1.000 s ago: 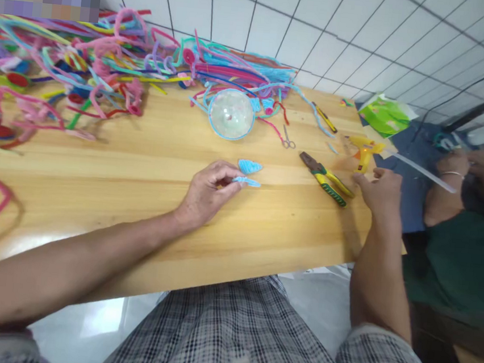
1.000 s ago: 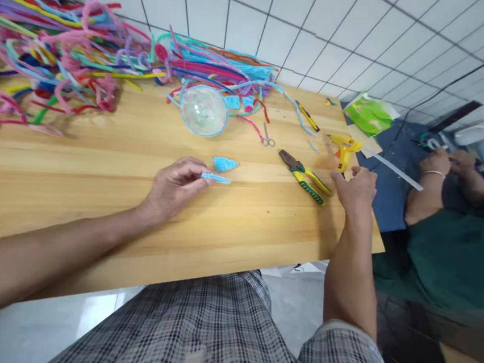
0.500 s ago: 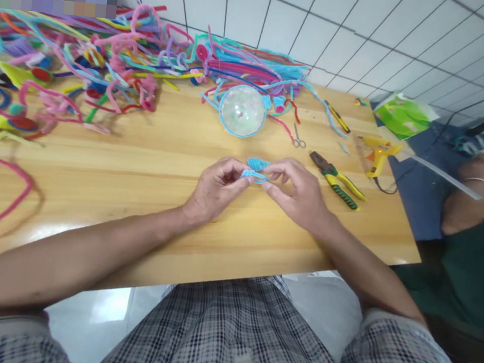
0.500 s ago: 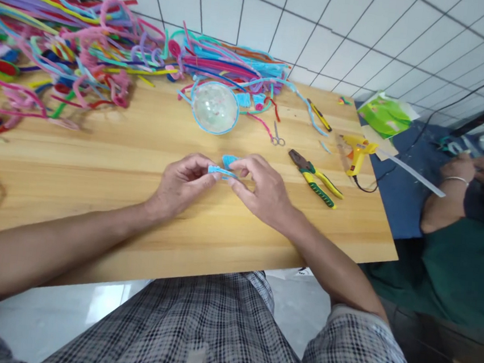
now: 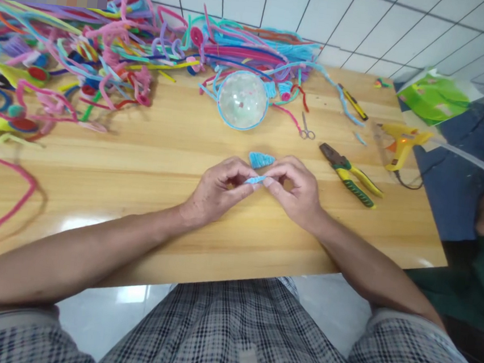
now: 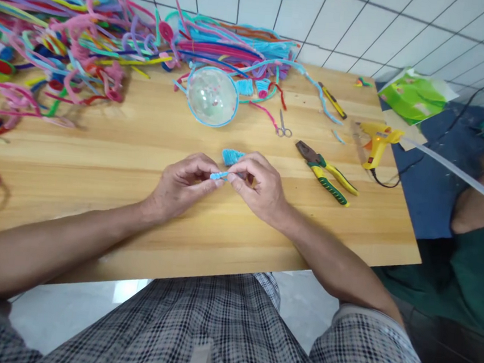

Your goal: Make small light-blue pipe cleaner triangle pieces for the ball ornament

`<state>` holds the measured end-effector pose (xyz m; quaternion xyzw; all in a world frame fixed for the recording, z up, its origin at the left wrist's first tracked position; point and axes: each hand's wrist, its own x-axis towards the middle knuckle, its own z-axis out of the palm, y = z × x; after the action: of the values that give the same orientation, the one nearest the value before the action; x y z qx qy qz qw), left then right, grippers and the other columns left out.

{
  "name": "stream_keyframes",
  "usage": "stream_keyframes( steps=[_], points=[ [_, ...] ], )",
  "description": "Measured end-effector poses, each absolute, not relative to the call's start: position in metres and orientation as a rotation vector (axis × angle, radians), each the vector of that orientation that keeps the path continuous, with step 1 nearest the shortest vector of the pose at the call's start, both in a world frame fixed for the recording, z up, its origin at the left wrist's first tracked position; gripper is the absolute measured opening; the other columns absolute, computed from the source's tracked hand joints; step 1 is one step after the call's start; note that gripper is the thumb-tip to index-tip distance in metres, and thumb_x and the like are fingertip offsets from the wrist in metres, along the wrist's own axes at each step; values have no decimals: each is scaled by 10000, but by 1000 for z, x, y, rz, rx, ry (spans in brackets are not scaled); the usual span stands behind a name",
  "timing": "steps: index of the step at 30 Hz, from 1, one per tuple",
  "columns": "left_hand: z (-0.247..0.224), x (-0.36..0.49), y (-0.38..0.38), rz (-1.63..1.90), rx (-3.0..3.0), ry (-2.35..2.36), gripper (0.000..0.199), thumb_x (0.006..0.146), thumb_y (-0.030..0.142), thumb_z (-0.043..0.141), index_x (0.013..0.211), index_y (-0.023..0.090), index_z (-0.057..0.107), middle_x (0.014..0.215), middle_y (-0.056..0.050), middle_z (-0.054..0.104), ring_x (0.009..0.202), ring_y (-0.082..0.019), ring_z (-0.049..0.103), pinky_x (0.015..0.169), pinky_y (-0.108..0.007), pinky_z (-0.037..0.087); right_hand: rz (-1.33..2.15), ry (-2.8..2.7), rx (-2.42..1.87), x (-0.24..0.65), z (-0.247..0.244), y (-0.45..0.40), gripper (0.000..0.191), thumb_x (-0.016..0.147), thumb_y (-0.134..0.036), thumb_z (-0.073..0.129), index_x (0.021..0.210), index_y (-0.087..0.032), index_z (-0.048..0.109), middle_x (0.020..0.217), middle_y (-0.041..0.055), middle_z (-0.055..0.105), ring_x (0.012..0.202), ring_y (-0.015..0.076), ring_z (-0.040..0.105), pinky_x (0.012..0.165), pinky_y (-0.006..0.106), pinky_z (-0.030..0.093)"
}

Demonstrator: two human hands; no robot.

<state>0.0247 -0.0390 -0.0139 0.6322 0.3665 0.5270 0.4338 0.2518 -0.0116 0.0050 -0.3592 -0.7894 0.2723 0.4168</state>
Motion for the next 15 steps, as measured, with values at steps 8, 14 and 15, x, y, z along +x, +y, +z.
stream_keyframes(
  steps=[8,14,15],
  points=[
    [-7,18,-47,1141,1320,720,503,970,637,882,1285,253,803,1236,-109,785,902,-186,755,788,-334,681,545,-1990,-804,262,4,-8,161,1109,-406,739,1059,-339,878,1042,63,784,909,230,705,814,423,617],
    [3,27,-45,820,806,680,476,869,542,1013,1153,220,808,956,-40,806,736,-154,780,657,-272,671,603,-2033,-727,262,4,-4,199,1126,-411,713,1037,-337,874,1046,53,788,928,220,733,842,419,632],
    [5,28,-44,809,786,686,471,834,509,1046,1117,211,815,905,-29,800,707,-141,764,642,-258,659,637,-2026,-753,261,3,-5,199,1119,-437,722,1038,-333,871,1048,56,791,934,225,738,844,423,637]
  ],
)
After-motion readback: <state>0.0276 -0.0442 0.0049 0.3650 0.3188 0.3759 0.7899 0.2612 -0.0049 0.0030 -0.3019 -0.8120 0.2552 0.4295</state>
